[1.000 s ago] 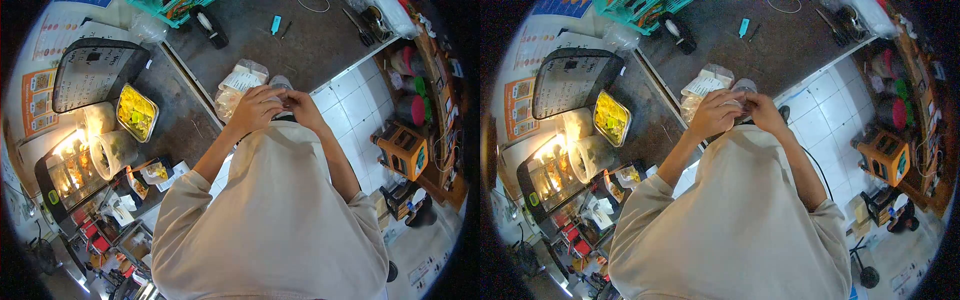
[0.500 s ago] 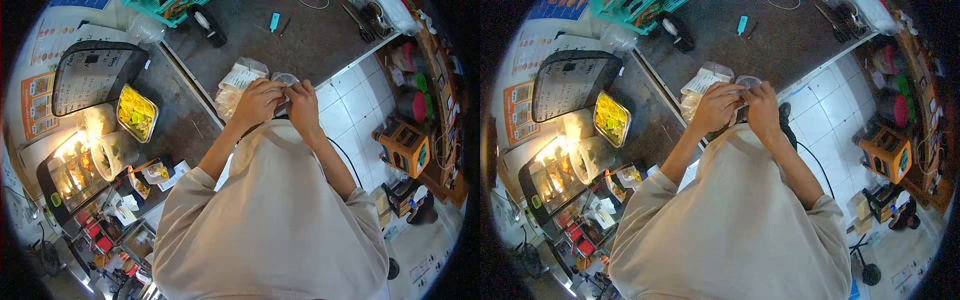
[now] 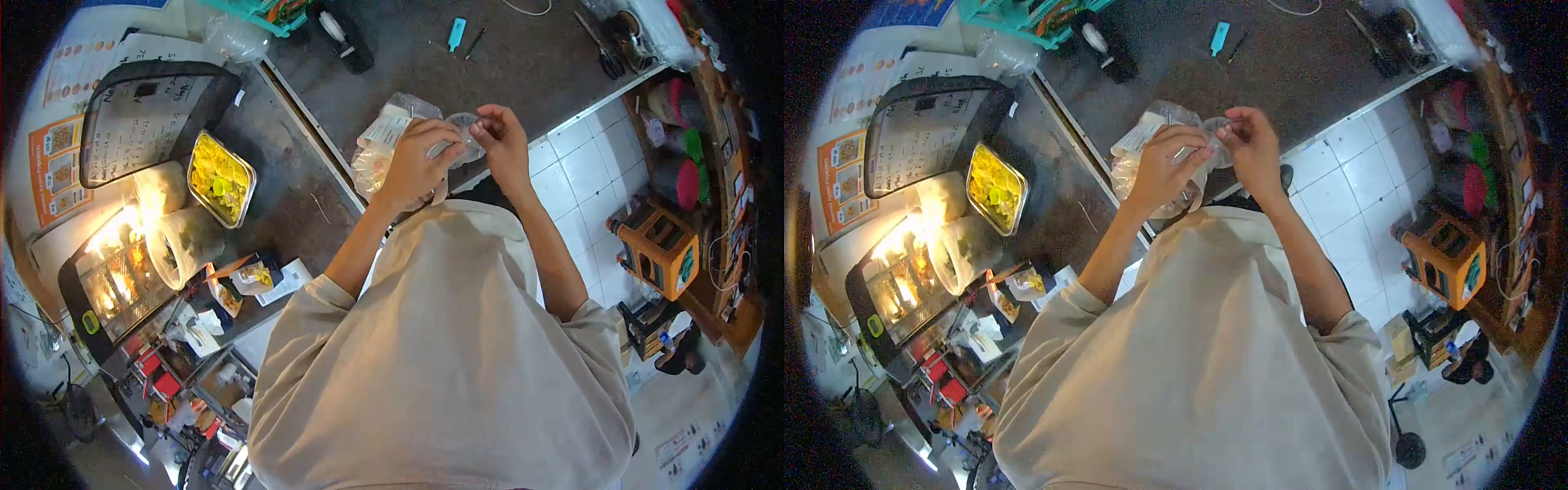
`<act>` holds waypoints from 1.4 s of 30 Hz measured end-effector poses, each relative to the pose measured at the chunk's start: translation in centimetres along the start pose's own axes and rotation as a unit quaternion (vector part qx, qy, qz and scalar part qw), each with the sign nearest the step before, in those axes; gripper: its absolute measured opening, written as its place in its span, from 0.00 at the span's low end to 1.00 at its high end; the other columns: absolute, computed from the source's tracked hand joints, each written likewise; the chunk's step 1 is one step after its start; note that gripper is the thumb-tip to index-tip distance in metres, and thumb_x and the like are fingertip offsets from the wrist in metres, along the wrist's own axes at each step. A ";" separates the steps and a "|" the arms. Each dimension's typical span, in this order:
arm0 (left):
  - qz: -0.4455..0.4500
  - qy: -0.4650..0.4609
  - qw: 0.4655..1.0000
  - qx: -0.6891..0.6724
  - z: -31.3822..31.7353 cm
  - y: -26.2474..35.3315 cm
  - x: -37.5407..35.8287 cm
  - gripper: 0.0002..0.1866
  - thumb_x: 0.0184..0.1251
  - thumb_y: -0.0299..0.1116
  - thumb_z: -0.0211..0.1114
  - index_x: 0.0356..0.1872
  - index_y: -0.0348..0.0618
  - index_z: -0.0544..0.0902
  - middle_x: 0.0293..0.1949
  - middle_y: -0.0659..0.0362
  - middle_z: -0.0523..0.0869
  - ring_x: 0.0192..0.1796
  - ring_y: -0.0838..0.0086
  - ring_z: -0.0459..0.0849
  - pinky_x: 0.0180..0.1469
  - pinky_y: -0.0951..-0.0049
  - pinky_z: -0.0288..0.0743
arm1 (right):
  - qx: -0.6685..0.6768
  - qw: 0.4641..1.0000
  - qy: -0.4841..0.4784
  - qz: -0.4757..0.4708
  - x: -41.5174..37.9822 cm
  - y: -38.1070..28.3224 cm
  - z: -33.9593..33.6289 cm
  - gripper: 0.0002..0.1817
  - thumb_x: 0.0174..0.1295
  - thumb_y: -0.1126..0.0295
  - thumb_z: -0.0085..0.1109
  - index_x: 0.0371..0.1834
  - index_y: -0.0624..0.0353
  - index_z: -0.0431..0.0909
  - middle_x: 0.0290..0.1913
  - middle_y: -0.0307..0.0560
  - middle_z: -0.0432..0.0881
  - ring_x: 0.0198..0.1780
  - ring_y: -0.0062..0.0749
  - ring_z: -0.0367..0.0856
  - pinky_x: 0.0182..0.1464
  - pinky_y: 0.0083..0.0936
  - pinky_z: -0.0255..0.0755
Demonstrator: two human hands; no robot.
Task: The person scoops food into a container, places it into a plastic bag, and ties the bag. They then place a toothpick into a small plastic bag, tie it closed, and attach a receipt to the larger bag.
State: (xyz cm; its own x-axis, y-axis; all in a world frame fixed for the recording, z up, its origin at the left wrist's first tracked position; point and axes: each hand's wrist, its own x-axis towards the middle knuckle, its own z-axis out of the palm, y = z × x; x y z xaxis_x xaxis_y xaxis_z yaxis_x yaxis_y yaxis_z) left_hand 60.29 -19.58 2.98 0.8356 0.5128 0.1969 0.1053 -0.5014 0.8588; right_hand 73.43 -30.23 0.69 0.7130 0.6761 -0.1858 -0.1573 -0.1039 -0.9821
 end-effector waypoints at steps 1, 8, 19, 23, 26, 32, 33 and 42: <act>-0.021 0.004 1.000 -0.007 0.2 0.0 0.0 0.08 0.57 0.31 0.70 0.35 0.39 0.85 0.42 0.54 0.85 0.47 0.62 0.81 0.52 0.65 0.72 | 0.024 1.000 0.006 0.019 -0.1 0.4 0.1 0.13 0.58 0.80 0.63 0.46 0.62 0.76 0.35 0.39 0.80 0.38 0.20 0.77 0.42 0.18 0.71; -0.146 -0.004 0.986 -0.086 1.2 -0.5 0.9 0.09 0.57 0.32 0.71 0.35 0.39 0.85 0.39 0.54 0.86 0.48 0.63 0.81 0.53 0.65 0.71 | 0.117 0.987 0.044 0.103 0.1 0.3 1.5 0.09 0.60 0.76 0.63 0.42 0.66 0.79 0.34 0.38 0.81 0.36 0.19 0.77 0.40 0.16 0.71; -0.256 -0.010 0.943 -0.210 1.7 -2.1 1.3 0.08 0.57 0.33 0.71 0.33 0.38 0.86 0.36 0.58 0.85 0.43 0.70 0.79 0.51 0.70 0.69 | 0.124 0.984 0.048 0.116 -0.3 1.4 1.8 0.06 0.58 0.76 0.66 0.38 0.65 0.82 0.39 0.44 0.83 0.43 0.24 0.78 0.47 0.19 0.72; -0.268 -0.005 0.933 -0.239 1.6 -2.0 1.1 0.09 0.58 0.33 0.71 0.32 0.38 0.85 0.36 0.59 0.85 0.44 0.72 0.79 0.51 0.71 0.68 | 0.015 1.000 0.003 -0.009 0.0 2.9 1.4 0.06 0.59 0.77 0.64 0.39 0.62 0.82 0.43 0.45 0.80 0.49 0.28 0.75 0.52 0.22 0.68; -0.276 -0.003 0.929 -0.247 1.4 -2.0 1.1 0.09 0.59 0.33 0.70 0.32 0.37 0.85 0.37 0.59 0.85 0.43 0.73 0.79 0.50 0.72 0.68 | -0.002 0.999 -0.006 -0.033 0.2 3.1 1.7 0.04 0.61 0.75 0.61 0.38 0.61 0.81 0.44 0.45 0.78 0.50 0.29 0.73 0.53 0.22 0.66; -0.237 -0.102 0.952 -0.168 0.3 -1.9 1.9 0.07 0.63 0.29 0.67 0.38 0.36 0.83 0.38 0.59 0.84 0.44 0.78 0.80 0.50 0.76 0.71 | 0.066 0.997 0.023 0.017 0.0 2.7 2.3 0.06 0.69 0.71 0.54 0.40 0.62 0.76 0.42 0.43 0.78 0.47 0.25 0.73 0.50 0.20 0.67; -0.228 -0.118 0.955 -0.149 0.1 -1.9 2.0 0.07 0.63 0.30 0.67 0.37 0.36 0.83 0.37 0.60 0.85 0.43 0.78 0.80 0.50 0.76 0.71 | 0.105 0.993 0.026 0.039 -0.2 2.3 2.4 0.07 0.70 0.70 0.52 0.42 0.63 0.75 0.43 0.42 0.77 0.48 0.23 0.73 0.50 0.19 0.67; -0.263 -0.102 0.952 -0.118 0.6 -1.5 1.9 0.08 0.61 0.31 0.68 0.36 0.36 0.85 0.33 0.59 0.86 0.39 0.81 0.81 0.45 0.78 0.73 | 0.133 0.986 0.054 0.089 -0.2 2.1 2.5 0.05 0.66 0.75 0.57 0.43 0.64 0.75 0.37 0.42 0.81 0.40 0.21 0.78 0.45 0.18 0.71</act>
State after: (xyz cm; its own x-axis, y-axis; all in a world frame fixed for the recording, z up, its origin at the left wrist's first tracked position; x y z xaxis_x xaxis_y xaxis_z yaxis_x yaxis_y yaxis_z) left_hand 62.06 -18.29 1.75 0.7900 0.4918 -0.3660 0.4353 -0.0298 0.8998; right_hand 71.27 -28.72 -1.27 0.7247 0.5806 -0.3711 -0.4495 -0.0098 -0.8932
